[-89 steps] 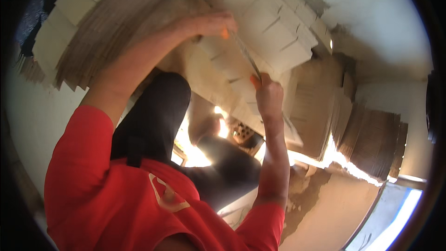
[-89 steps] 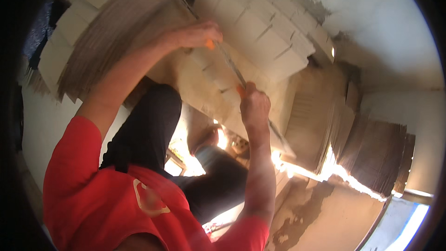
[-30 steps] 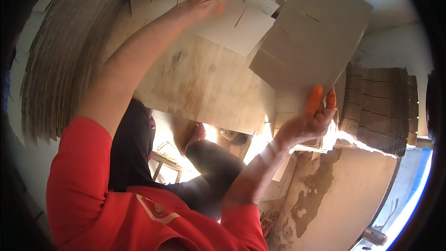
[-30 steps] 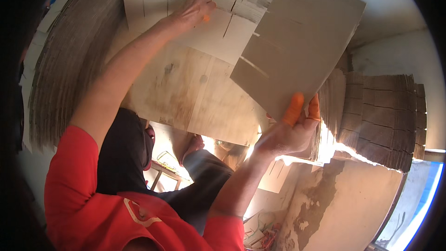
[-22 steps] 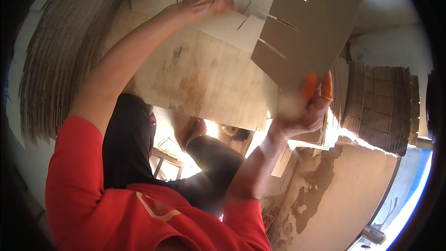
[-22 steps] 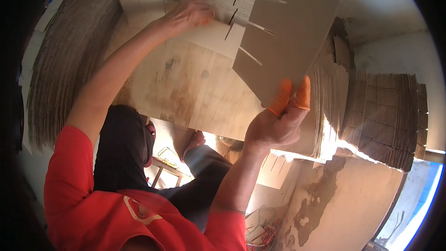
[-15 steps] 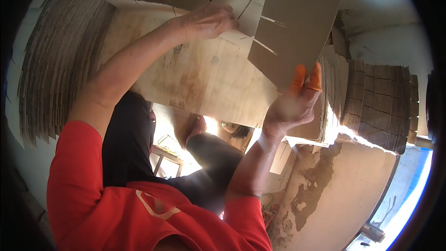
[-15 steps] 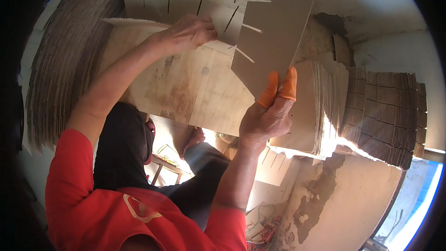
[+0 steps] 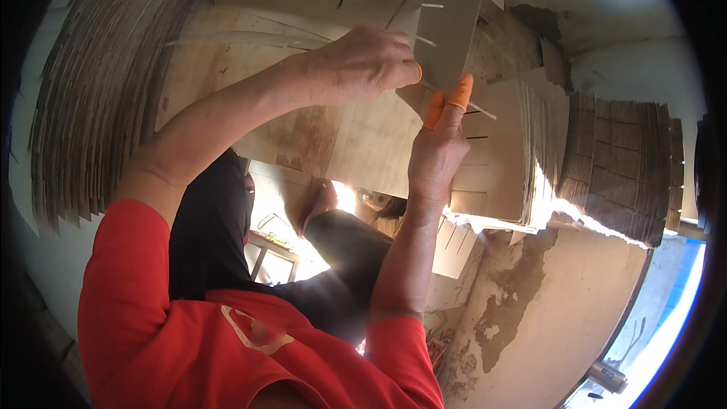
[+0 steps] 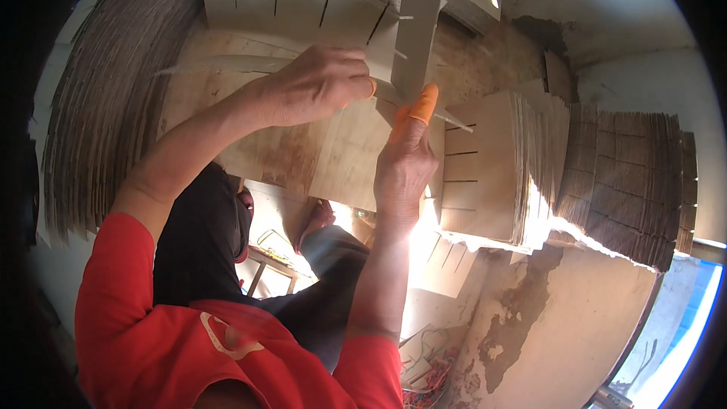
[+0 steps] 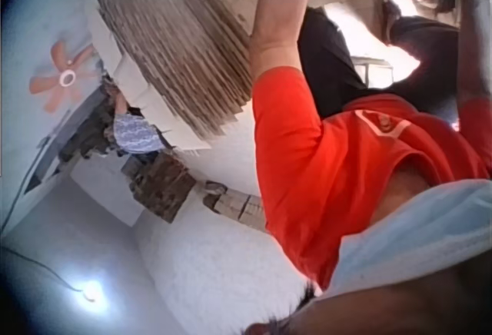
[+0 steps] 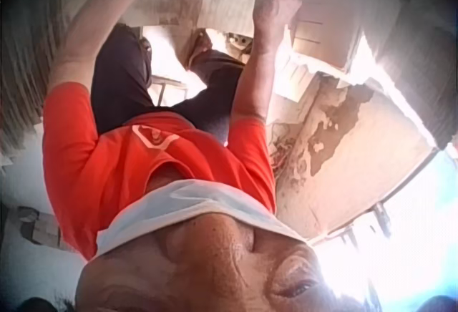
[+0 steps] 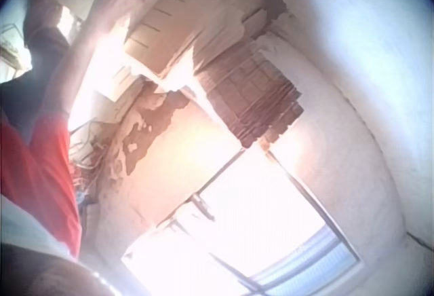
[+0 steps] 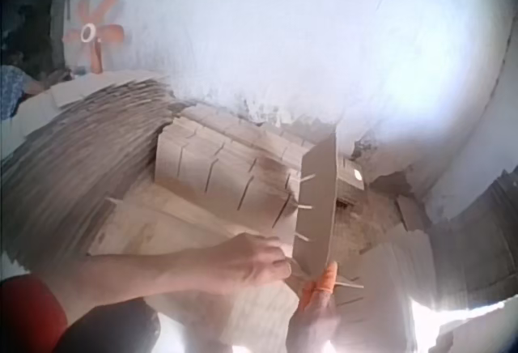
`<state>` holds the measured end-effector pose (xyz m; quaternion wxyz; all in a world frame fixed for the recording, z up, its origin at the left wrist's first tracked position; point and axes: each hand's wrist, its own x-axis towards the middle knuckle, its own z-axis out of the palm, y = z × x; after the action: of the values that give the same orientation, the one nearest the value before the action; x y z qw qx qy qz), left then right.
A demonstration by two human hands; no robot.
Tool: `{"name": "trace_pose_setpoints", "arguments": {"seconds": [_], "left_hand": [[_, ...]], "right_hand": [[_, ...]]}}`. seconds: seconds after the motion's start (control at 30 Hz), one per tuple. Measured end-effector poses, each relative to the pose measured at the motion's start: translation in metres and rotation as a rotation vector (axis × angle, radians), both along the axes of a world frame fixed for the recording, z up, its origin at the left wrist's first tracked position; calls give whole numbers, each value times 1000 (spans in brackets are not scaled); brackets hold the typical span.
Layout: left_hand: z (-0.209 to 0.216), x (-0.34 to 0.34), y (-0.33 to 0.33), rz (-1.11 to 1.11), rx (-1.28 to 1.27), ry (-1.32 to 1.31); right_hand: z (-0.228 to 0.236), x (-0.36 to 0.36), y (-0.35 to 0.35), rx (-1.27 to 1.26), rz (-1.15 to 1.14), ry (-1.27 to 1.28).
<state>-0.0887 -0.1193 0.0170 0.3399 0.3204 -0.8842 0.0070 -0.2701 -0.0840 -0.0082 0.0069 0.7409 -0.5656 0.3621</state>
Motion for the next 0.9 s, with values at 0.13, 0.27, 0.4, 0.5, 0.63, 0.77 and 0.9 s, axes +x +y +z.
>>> {"name": "trace_pose_setpoints", "arguments": {"seconds": [0.13,0.27,0.4,0.5,0.63,0.77,0.9], "left_hand": [[3,-3,6,15,-26,-30],[-5,1,9,11,-51,-22],[8,-6,24,-23,-12,14],[9,-4,36,-23,59,28],[30,10,37,4,475,104],[39,35,-17,226,479,63],[-9,56,-91,499,-45,-242]], "right_hand": [[12,-5,13,50,-80,245],[43,1,21,-179,-116,329],[35,3,13,134,-73,206],[12,-2,9,126,7,71],[-9,2,15,-144,58,-97],[1,8,26,207,48,-252],[-3,12,22,76,106,-245]]}}
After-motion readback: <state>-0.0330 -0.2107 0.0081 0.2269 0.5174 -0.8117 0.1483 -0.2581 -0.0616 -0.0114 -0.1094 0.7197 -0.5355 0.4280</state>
